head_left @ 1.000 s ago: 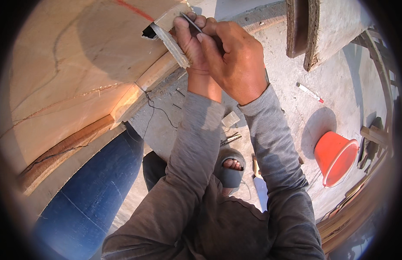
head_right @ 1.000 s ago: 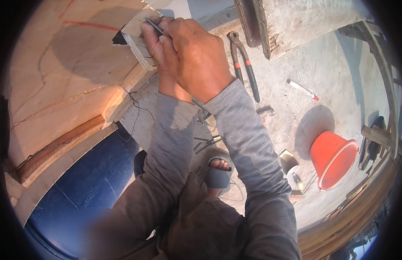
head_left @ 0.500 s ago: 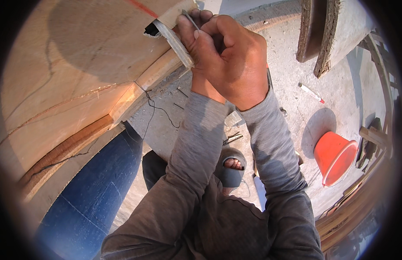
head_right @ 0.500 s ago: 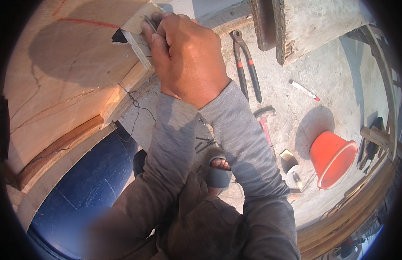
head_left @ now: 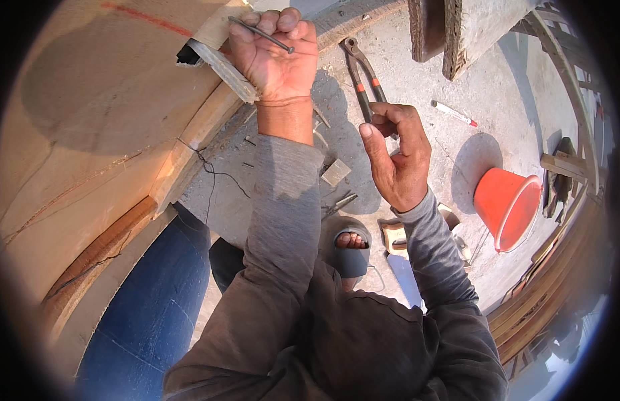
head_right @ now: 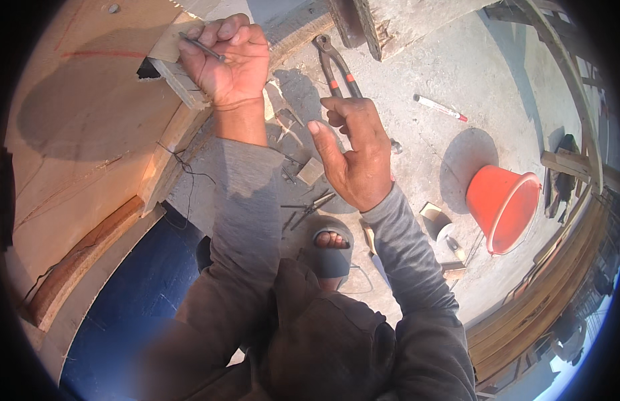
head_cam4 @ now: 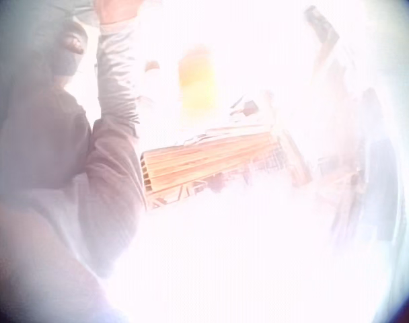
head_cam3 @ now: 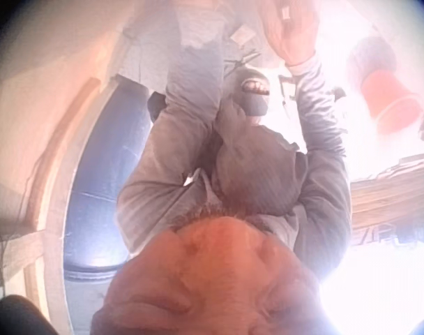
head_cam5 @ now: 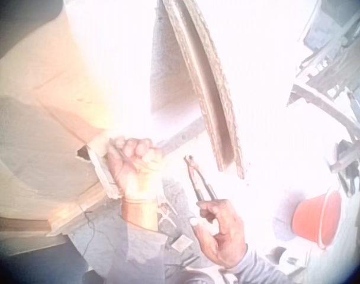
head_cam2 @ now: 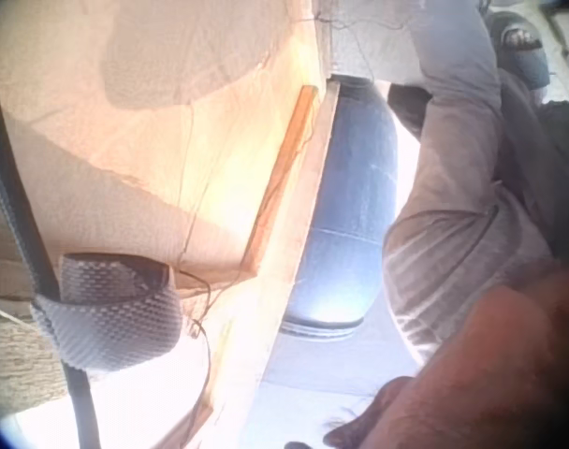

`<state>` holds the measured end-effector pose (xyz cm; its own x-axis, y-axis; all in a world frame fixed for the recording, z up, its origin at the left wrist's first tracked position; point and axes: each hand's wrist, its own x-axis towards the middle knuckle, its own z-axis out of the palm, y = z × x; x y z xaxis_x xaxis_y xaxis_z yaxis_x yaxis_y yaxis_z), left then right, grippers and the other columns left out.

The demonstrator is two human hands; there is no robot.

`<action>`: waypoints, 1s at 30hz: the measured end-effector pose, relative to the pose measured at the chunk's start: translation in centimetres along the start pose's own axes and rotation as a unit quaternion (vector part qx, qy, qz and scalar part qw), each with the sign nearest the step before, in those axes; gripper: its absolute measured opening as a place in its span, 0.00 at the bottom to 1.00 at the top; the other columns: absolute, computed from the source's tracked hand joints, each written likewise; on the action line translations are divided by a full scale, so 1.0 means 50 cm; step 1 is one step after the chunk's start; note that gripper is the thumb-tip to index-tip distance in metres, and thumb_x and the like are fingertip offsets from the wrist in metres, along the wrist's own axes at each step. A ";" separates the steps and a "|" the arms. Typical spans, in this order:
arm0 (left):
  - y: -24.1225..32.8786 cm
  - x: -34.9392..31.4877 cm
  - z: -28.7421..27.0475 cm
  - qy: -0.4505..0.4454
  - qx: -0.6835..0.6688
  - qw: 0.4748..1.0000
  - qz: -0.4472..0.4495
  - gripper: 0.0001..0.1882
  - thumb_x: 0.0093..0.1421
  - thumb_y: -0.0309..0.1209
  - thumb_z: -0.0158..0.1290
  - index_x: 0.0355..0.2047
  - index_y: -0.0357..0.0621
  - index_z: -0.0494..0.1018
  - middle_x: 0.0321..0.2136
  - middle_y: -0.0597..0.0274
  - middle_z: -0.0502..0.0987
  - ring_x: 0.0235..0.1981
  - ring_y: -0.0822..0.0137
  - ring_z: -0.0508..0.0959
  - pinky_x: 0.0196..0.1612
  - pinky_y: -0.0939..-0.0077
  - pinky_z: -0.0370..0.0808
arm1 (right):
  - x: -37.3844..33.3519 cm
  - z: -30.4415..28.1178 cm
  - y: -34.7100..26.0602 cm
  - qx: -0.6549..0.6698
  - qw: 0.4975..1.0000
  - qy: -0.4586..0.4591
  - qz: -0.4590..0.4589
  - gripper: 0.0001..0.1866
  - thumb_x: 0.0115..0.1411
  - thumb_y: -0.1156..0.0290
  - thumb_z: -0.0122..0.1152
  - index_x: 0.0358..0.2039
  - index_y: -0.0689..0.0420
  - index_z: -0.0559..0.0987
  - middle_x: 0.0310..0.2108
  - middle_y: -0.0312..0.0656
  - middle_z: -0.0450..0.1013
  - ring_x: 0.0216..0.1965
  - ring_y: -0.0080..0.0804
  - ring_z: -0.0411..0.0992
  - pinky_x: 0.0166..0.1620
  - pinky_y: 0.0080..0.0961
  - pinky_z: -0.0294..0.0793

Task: The person assembles a wooden structure by hammering nails into small wooden blocks and attaching them to a larger board. They use a hammer and pliers to secure the pieces and adjust the alignment. The person also moves a blue barrel and handles a small wooden block.

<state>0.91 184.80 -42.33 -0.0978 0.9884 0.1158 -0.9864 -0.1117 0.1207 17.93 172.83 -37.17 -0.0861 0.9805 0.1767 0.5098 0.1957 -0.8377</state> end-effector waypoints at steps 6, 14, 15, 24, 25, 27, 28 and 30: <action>0.010 0.006 -0.018 0.022 -0.066 0.998 0.012 0.12 0.46 0.43 0.68 0.24 0.56 0.77 0.21 0.80 0.74 0.31 0.68 0.73 0.34 0.72 0.72 | -0.347 -0.144 0.166 -0.320 0.911 -0.133 0.223 0.33 0.50 0.72 0.64 0.58 0.60 0.66 0.49 0.52 0.65 0.52 0.53 0.64 0.54 0.47 0.63; -0.014 -0.008 0.022 0.024 -0.034 0.999 0.026 0.12 0.55 0.43 0.63 0.26 0.53 0.75 0.22 0.75 0.74 0.32 0.67 0.72 0.36 0.73 0.71 | -0.344 -0.147 0.194 -0.221 0.949 -0.074 0.211 0.15 0.50 0.79 0.52 0.40 0.63 0.71 0.28 0.50 0.70 0.26 0.47 0.71 0.32 0.38 0.72; -0.011 -0.010 0.025 0.023 -0.040 0.998 0.034 0.12 0.56 0.44 0.62 0.27 0.52 0.75 0.21 0.75 0.73 0.32 0.67 0.72 0.36 0.73 0.70 | -0.328 -0.144 0.166 -0.152 0.955 -0.070 0.244 0.12 0.53 0.78 0.50 0.40 0.63 0.70 0.27 0.49 0.68 0.25 0.43 0.70 0.30 0.33 0.71; -0.016 -0.013 0.047 0.053 -0.084 0.993 0.058 0.13 0.63 0.44 0.55 0.27 0.51 0.74 0.20 0.74 0.72 0.31 0.68 0.70 0.34 0.74 0.68 | 0.007 -0.003 0.051 0.072 0.964 -0.126 -0.224 0.15 0.61 0.61 0.59 0.36 0.62 0.72 0.25 0.45 0.70 0.22 0.43 0.73 0.24 0.33 0.71; -0.019 -0.011 0.049 0.056 -0.089 0.993 0.060 0.14 0.63 0.46 0.54 0.26 0.52 0.73 0.21 0.74 0.72 0.30 0.68 0.70 0.34 0.74 0.68 | 0.038 0.005 0.052 0.073 0.956 -0.133 -0.250 0.16 0.61 0.60 0.60 0.35 0.62 0.72 0.25 0.45 0.70 0.22 0.43 0.73 0.24 0.34 0.71; -0.019 -0.010 0.052 0.065 -0.101 0.991 0.061 0.15 0.65 0.47 0.53 0.26 0.53 0.73 0.20 0.74 0.72 0.30 0.69 0.70 0.34 0.75 0.67 | 0.079 0.019 0.058 0.103 0.948 -0.149 -0.261 0.18 0.61 0.56 0.59 0.33 0.61 0.72 0.25 0.45 0.70 0.22 0.43 0.73 0.24 0.35 0.72; -0.020 -0.010 0.055 0.072 -0.105 0.990 0.065 0.15 0.65 0.47 0.53 0.26 0.53 0.73 0.20 0.74 0.72 0.30 0.69 0.70 0.34 0.75 0.67 | 0.094 0.024 0.061 0.095 0.949 -0.165 -0.252 0.19 0.61 0.55 0.59 0.32 0.61 0.72 0.25 0.45 0.70 0.22 0.43 0.73 0.24 0.35 0.72; -0.024 -0.009 0.060 0.085 -0.115 0.987 0.071 0.15 0.65 0.46 0.53 0.26 0.54 0.73 0.19 0.74 0.71 0.29 0.69 0.70 0.34 0.76 0.67 | 0.117 0.029 0.060 0.076 0.949 -0.198 -0.233 0.20 0.61 0.53 0.58 0.31 0.60 0.72 0.24 0.44 0.70 0.22 0.43 0.73 0.25 0.36 0.72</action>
<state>2.56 184.19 -39.58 -0.2385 0.9697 -0.0539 -0.9632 -0.2433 -0.1146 17.74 179.20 -39.38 -0.6019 0.7105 0.3645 0.2102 0.5813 -0.7860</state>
